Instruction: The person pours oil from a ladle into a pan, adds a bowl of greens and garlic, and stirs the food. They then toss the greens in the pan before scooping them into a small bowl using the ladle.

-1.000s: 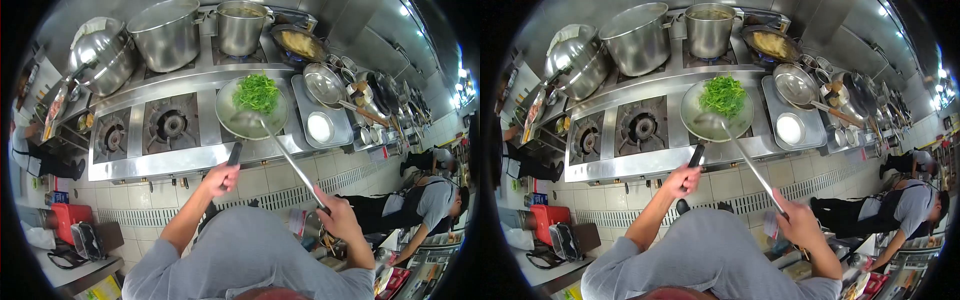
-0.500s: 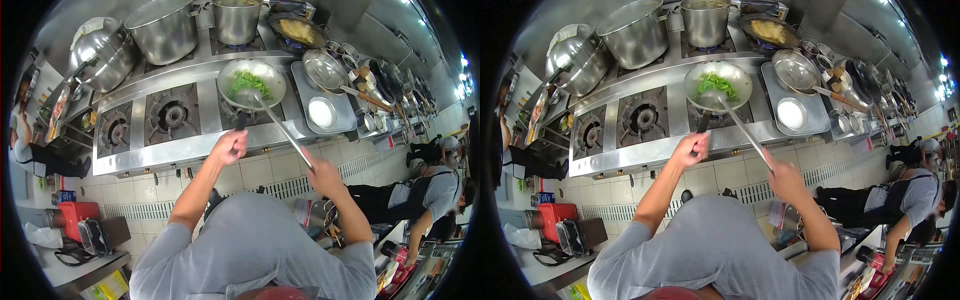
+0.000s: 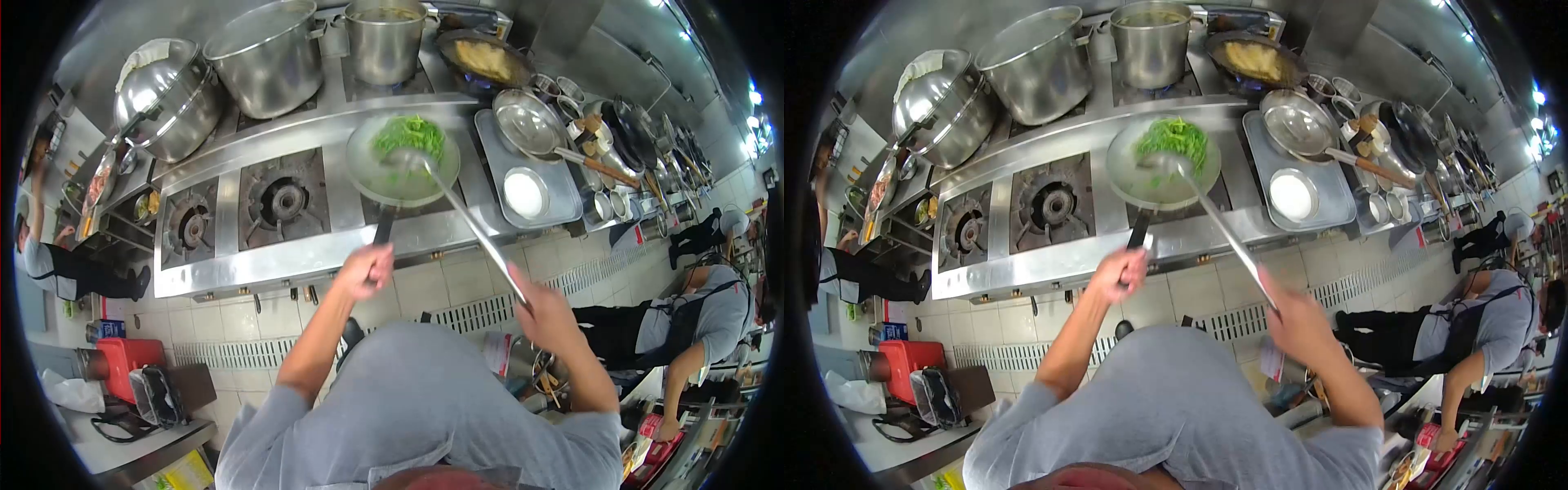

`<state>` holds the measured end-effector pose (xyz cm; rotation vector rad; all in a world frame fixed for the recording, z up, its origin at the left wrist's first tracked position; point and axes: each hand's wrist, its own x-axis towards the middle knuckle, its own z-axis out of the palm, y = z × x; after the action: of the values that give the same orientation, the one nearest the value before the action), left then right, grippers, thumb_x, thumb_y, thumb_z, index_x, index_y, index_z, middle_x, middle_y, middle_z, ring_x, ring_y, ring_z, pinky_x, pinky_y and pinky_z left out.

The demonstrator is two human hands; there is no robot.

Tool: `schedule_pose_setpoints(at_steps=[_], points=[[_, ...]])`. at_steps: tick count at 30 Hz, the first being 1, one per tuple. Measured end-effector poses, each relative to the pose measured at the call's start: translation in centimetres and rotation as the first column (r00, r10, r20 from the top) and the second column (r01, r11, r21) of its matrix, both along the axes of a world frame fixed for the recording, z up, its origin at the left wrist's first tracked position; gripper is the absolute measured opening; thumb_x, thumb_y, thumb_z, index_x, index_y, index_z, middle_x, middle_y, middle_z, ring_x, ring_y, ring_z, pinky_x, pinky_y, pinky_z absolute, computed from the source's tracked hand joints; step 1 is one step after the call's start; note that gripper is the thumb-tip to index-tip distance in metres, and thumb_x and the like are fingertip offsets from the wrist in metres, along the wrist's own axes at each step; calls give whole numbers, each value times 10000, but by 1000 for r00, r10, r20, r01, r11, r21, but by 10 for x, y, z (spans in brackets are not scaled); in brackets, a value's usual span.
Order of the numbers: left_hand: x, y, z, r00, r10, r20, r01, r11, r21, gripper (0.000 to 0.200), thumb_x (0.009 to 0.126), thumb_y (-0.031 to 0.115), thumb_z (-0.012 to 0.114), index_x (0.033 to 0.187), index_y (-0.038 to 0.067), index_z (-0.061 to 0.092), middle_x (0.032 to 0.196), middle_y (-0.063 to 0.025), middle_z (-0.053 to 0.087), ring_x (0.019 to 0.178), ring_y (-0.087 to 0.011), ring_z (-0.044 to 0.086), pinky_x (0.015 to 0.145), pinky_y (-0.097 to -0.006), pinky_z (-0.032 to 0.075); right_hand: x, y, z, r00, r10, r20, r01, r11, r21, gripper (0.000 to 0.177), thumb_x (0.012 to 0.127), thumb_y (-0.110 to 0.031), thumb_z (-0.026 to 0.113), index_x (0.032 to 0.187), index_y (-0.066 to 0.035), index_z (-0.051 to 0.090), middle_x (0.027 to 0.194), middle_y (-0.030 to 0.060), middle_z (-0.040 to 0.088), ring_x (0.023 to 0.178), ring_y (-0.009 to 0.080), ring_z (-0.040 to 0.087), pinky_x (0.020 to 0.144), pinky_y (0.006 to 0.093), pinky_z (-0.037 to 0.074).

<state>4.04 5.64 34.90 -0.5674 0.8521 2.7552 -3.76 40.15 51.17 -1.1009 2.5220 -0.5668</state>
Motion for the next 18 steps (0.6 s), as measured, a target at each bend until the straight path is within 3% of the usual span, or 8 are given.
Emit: schedule_pose_setpoints(at_steps=[1, 5, 7, 8, 10, 12, 16, 18], points=[[16, 5, 11, 1000, 17, 13, -17, 1000, -12, 334, 1014, 220, 588, 717, 144, 457, 559, 73, 401, 400, -44, 382, 352, -247, 336, 5, 11, 16, 998, 0, 66, -1, 1000, 9, 716, 845, -39, 601, 1526, -136, 400, 949, 232, 673, 824, 456, 624, 773, 541, 504], [-16, 3, -18, 999, 29, -22, -28, 999, 41, 320, 1003, 211, 603, 727, 139, 458, 557, 62, 409, 393, -66, 361, 350, -246, 303, -24, -9, -30, 990, 62, -123, -44, 988, 147, 709, 841, -25, 600, 1518, -110, 408, 948, 243, 670, 843, 454, 634, 765, 549, 509], [-42, 9, -4, 990, 108, 92, -118, 985, 123, 316, 998, 218, 611, 727, 143, 465, 555, 59, 412, 396, -63, 330, 350, -245, 266, -22, -15, -37, 991, 51, -120, -47, 998, 39, 705, 845, -33, 603, 1518, -111, 407, 944, 245, 670, 829, 456, 631, 761, 541, 514], [-33, 7, -8, 997, 74, 23, -76, 992, 98, 307, 997, 215, 613, 734, 145, 471, 560, 61, 417, 397, -61, 335, 350, -243, 266, -31, -19, -36, 991, 55, -125, -57, 998, -16, 703, 847, -37, 605, 1517, -111, 407, 942, 247, 670, 822, 457, 630, 759, 537, 516], [9, 13, -24, 994, 6, -105, -3, 1000, 30, 290, 995, 211, 618, 746, 147, 482, 570, 64, 427, 398, -57, 346, 351, -239, 265, -12, 12, 3, 997, 71, -14, -71, 997, -38, 680, 854, -48, 607, 1505, -94, 417, 892, 246, 658, 789, 467, 620, 728, 534, 504], [27, 33, 25, 995, 56, 80, -53, 998, -38, 300, 956, 238, 681, 756, 147, 477, 530, 58, 397, 415, -79, 384, 366, -290, 320, -6, 36, 31, 983, 104, 150, -90, 991, -95, 676, 857, -53, 610, 1504, -88, 415, 869, 245, 644, 790, 469, 612, 726, 534, 491], [-39, 33, -21, 986, 66, -150, -52, 994, 97, 315, 992, 219, 622, 720, 140, 483, 558, 72, 403, 395, -56, 366, 350, -244, 291, -43, 10, -35, 995, 80, -53, -80, 997, 9, 692, 858, -54, 614, 1517, -115, 411, 847, 240, 640, 790, 460, 618, 739, 524, 491], [-19, 35, -10, 995, 71, -70, -63, 993, 104, 291, 991, 210, 623, 743, 135, 491, 565, 72, 407, 396, -55, 365, 354, -245, 307, -50, 3, -34, 990, 94, -102, -99, 994, -47, 715, 850, -38, 616, 1528, -147, 415, 824, 239, 625, 760, 449, 603, 717, 497, 487]])
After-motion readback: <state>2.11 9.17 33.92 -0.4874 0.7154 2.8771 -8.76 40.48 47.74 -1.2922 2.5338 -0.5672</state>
